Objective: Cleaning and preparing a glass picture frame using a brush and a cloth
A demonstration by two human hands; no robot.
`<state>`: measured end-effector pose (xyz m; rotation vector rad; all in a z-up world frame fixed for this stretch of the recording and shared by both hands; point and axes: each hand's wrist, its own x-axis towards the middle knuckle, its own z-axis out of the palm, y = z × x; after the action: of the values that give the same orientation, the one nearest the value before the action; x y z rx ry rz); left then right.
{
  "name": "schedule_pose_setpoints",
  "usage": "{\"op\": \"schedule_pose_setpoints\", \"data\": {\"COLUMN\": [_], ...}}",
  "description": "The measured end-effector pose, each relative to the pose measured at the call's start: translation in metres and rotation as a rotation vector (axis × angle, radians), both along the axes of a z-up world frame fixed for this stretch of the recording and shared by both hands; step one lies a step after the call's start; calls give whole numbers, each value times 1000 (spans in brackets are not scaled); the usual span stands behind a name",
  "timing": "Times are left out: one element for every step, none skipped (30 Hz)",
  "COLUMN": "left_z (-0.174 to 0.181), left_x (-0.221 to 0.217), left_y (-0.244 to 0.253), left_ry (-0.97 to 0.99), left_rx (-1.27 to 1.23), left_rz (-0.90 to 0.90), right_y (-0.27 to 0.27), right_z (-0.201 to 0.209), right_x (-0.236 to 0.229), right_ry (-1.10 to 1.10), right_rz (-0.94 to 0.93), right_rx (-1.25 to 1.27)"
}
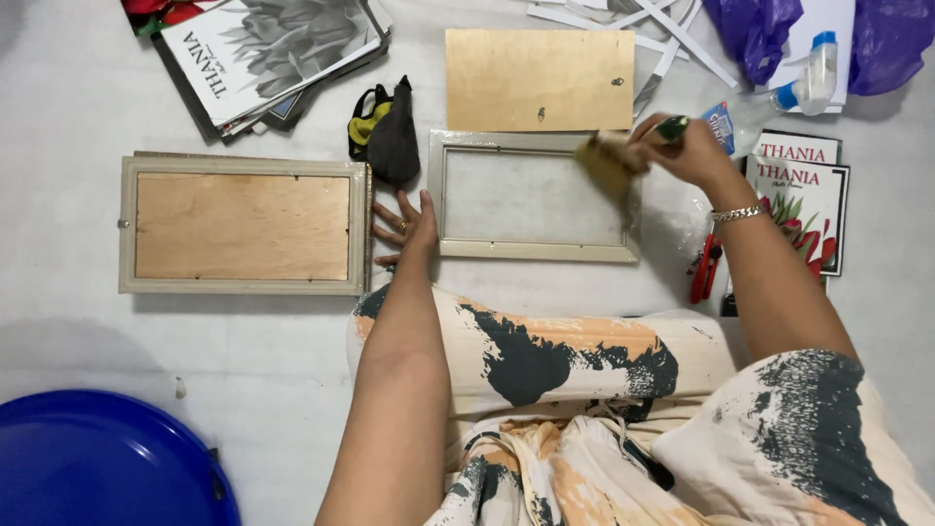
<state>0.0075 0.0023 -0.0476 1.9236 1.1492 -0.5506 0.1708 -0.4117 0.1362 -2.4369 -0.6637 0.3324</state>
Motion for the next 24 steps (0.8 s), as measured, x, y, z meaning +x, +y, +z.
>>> {"op": "schedule_pose_setpoints", "data": {"left_z": [-1, -2, -4, -5, -7, -9, -9, -8, -8, -13, -19, -24, -19, -13, -7, -8, -9, -10, -9, -8, -6, -7, -8, -8], "left_x": [1, 0, 0, 1, 2, 2, 2, 2, 2, 3, 4, 3, -1, -2, -2, -2, -1, 0, 0, -1, -1, -1, -1, -1], "left_y": [0, 0, 0, 1, 1, 1, 0, 0, 0, 1, 2, 2, 2, 2, 3, 3, 2, 1, 2, 2, 2, 2, 2, 2], "left_ry": [-3, 2, 7, 8, 11, 15, 17, 15, 12, 11, -1, -10, -9, -34, -59, -59, -52, -44, -43, -41, -40, -40, -45, -50], "left_rx": [1, 5, 9, 8, 14, 18, 17, 20, 23, 23, 26, 27, 26, 2, -22, -22, -22, -22, -23, -25, -28, -27, -25, -23], "left_rz": [-3, -2, -1, -1, -1, 1, 2, 3, 4, 4, 3, 2, 2, 3, 3, 6, 6, 6, 8, 3, -2, -2, 3, 7], "right_y": [3, 5, 8, 14, 20, 26, 30, 34, 38, 37, 37, 36, 25, 15, 5, 6, 6, 5, 13, 20, 26, 32, 38, 43], "right_z": [8, 15, 23, 33, 44, 55, 55, 55, 56, 54, 52, 50, 37, 24, 12, 17, 21, 26, 34, 42, 51, 52, 53, 54], "right_x": [0, -1, -2, -11, -20, -30, -31, -32, -34, -30, -27, -25, -15, -4, 8, 6, 5, 3, -2, -8, -14, -17, -21, -23], "right_ry": [-3, -55, -107, -106, 68, 242, 244, 429, 614, 612, 471, 332, 333, 180, 27, 27, -14, -54, -54, 153, 360, 359, 338, 315], "right_rz": [-3, -45, -87, -88, -77, -63, -61, 2, 67, 67, 42, 18, 18, -38, -93, -90, -64, -40, -38, 33, 106, 105, 61, 16], "right_rx": [1, 17, 34, 33, 65, 95, 93, 43, -9, -9, -80, -149, -150, -113, -75, -75, -38, -2, -2, -5, -6, -6, -49, -92]}}
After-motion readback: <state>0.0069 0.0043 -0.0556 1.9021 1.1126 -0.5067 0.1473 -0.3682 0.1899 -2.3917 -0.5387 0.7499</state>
